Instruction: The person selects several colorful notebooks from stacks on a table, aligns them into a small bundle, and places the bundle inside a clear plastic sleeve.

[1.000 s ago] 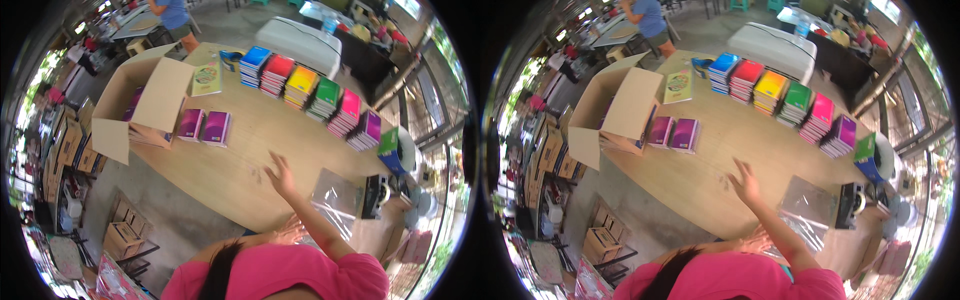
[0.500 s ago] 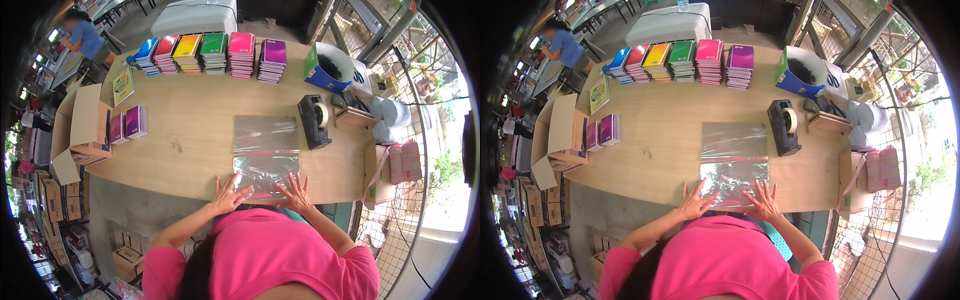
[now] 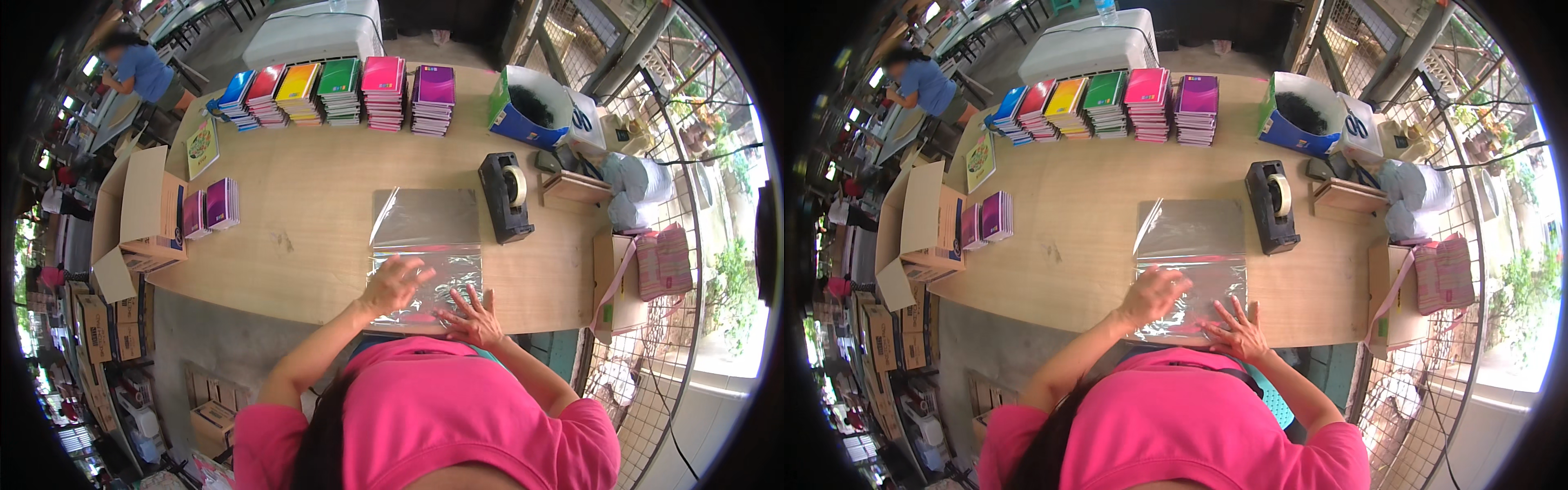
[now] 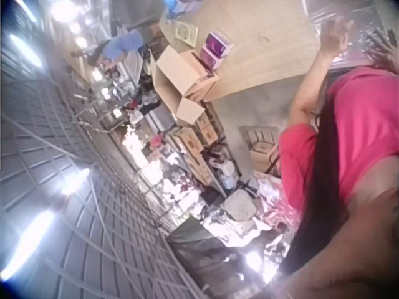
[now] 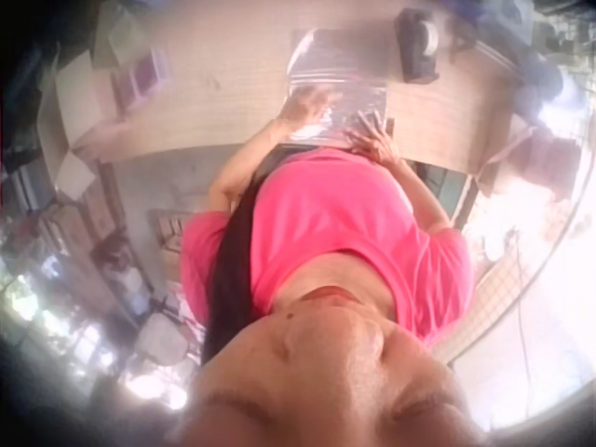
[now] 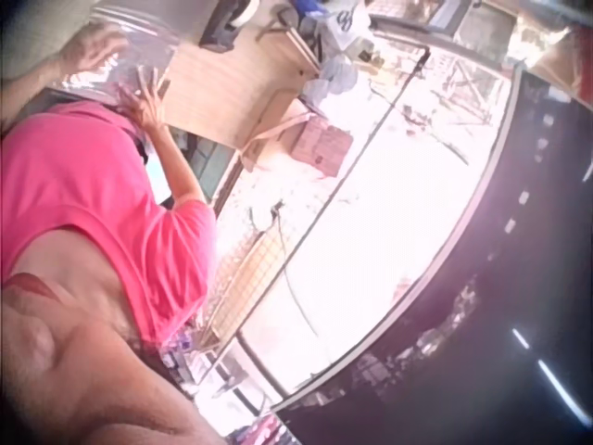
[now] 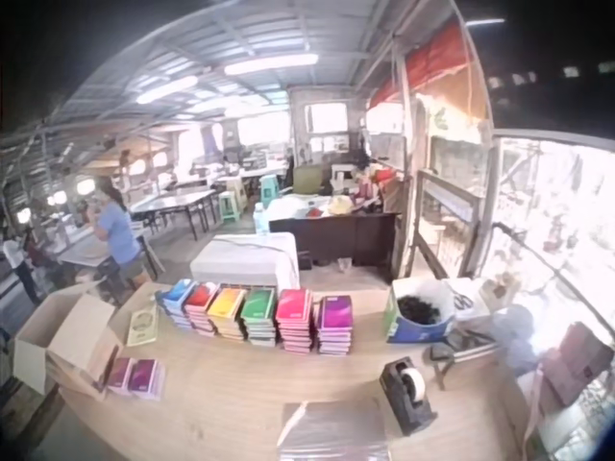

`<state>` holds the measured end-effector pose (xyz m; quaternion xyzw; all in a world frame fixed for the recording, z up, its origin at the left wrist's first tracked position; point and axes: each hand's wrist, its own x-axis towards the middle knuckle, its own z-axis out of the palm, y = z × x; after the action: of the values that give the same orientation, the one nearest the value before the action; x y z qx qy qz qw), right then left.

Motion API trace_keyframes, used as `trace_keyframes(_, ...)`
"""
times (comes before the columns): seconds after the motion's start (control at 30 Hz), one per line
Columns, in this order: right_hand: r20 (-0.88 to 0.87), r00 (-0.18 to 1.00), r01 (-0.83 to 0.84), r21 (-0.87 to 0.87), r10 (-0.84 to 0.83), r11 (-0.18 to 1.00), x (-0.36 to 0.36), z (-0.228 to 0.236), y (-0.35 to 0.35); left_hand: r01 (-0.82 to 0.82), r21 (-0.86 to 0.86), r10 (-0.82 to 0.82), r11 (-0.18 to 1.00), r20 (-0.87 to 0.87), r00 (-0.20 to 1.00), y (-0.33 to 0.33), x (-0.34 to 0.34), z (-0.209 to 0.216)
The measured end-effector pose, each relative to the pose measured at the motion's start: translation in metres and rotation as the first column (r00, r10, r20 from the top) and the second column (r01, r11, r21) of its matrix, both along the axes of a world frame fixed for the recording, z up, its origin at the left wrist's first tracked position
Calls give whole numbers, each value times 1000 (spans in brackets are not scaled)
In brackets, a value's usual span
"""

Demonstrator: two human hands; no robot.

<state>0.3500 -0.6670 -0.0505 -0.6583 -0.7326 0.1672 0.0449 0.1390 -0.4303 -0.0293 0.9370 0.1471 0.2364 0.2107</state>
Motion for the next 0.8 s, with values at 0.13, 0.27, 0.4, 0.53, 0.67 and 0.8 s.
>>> trace_keyframes(0.13,-85,996,-18,11,19,1000,6,-4,-2,30,-5,-30,1000,-287,958,-49,-31,0)
trace_keyframes(0.27,11,1000,-9,-130,11,991,0,17,3,-12,-67,-20,998,-459,888,-62,-85,-24)
trace_keyframes(0.4,337,933,-112,-61,126,992,4,-1,1,25,-59,-56,998,-619,783,-59,-83,-23)
trace_keyframes(0.53,30,992,-120,-84,123,989,9,7,6,154,-143,-209,978,-728,653,-27,-86,-3)
trace_keyframes(0.67,26,981,-176,-310,193,934,16,48,23,140,-373,-352,917,-595,723,31,-58,14)
trace_keyframes(0.8,-466,828,-445,-210,311,871,61,32,72,-155,-711,-287,686,-460,840,106,-16,-18)
